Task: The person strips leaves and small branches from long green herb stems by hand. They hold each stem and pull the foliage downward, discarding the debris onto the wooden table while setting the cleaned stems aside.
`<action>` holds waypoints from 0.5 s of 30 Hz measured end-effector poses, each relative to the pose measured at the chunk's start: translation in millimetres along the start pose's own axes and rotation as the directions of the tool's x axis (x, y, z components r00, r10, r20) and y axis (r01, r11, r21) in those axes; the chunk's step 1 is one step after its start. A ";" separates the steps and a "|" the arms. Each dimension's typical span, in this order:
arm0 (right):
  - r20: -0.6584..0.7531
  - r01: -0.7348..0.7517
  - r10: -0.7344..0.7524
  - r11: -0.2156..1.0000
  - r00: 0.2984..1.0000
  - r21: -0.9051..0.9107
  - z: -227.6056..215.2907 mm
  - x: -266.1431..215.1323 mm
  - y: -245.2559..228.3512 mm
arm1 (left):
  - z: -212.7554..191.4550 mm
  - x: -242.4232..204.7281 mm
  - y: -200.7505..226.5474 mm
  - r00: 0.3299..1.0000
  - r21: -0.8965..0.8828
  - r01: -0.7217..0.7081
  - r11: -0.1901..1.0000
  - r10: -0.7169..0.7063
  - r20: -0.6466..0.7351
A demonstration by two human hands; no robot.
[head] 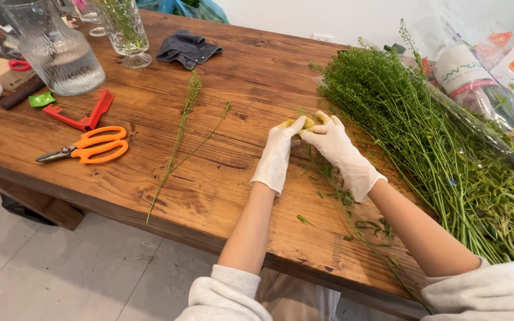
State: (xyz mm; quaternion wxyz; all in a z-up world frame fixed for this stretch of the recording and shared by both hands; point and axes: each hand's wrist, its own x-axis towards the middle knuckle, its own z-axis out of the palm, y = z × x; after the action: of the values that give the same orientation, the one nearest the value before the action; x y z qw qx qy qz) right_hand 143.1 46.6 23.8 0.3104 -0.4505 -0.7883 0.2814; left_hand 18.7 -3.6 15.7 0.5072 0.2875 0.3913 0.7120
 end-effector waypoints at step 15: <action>0.147 -0.143 0.201 0.933 0.969 -0.329 -54.1 -76.7 -56.3 | -48.2 40.1 -13.1 0.952 -0.015 -0.051 0.999 0.044 -0.304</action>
State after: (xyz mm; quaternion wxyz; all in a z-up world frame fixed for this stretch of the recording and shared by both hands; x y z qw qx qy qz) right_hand 184.0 -36.9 81.5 0.1369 -0.5349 -0.8050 0.2169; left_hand -26.5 23.9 -20.4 0.4270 0.1781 0.4493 0.7643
